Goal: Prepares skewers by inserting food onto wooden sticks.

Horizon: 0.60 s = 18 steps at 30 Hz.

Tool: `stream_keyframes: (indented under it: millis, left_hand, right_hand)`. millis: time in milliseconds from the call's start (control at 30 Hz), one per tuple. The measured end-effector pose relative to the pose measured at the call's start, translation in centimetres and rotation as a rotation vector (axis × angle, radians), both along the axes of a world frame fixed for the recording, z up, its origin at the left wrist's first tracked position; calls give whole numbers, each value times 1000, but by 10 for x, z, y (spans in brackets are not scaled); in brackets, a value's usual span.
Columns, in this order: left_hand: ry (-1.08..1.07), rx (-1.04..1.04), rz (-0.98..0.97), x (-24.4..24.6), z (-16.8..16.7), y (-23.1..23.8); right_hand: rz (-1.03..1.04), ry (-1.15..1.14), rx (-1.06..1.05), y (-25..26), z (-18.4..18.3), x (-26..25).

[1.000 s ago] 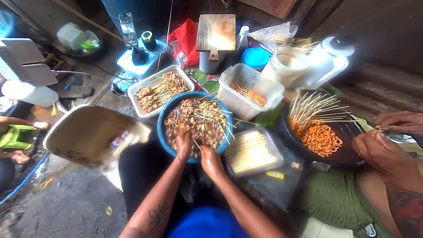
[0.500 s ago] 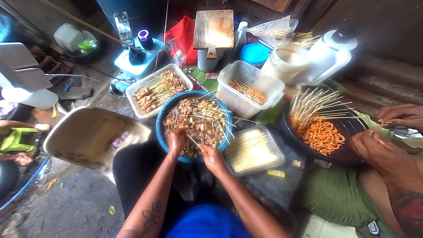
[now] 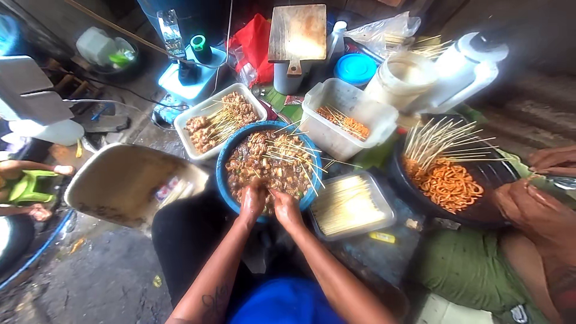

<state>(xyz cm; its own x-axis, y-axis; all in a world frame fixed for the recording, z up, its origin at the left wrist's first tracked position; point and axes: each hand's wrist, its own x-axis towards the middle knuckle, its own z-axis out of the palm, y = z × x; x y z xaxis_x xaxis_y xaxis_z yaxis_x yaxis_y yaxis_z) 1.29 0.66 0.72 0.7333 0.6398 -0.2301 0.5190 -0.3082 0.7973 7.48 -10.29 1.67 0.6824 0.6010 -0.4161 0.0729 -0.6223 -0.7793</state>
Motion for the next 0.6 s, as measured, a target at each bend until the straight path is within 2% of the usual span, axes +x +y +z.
stream_keyframes:
  millis: [67,133,233,300,333,400,533,600]
  left_hand:
    - [7,38,-24,9,-10,6]
    - [88,108,-150,22,-15,11]
    - [355,174,-422,34,-25,13]
    - [450,130,-445,36,-25,17]
    - [436,76,-405,35,-23,22]
    - [266,-80,-230,27,-20,34]
    - [-101,-620,255,20,-14,44]
    - [-204,-869,411,21,-11,48]
  right_hand:
    - [-53,8,-47,-10,-4,12]
    - [-118,20,-17,-24,-12,23]
    - [-142,54,10,-39,-6,28]
    - [-128,47,-3,-43,-5,28]
    - [-117,47,-15,-45,-6,27]
    - [-81,41,-36,-47,-7,24]
    - [-36,20,-30,-46,-1,18]
    - [5,-1,-40,-41,5,17]
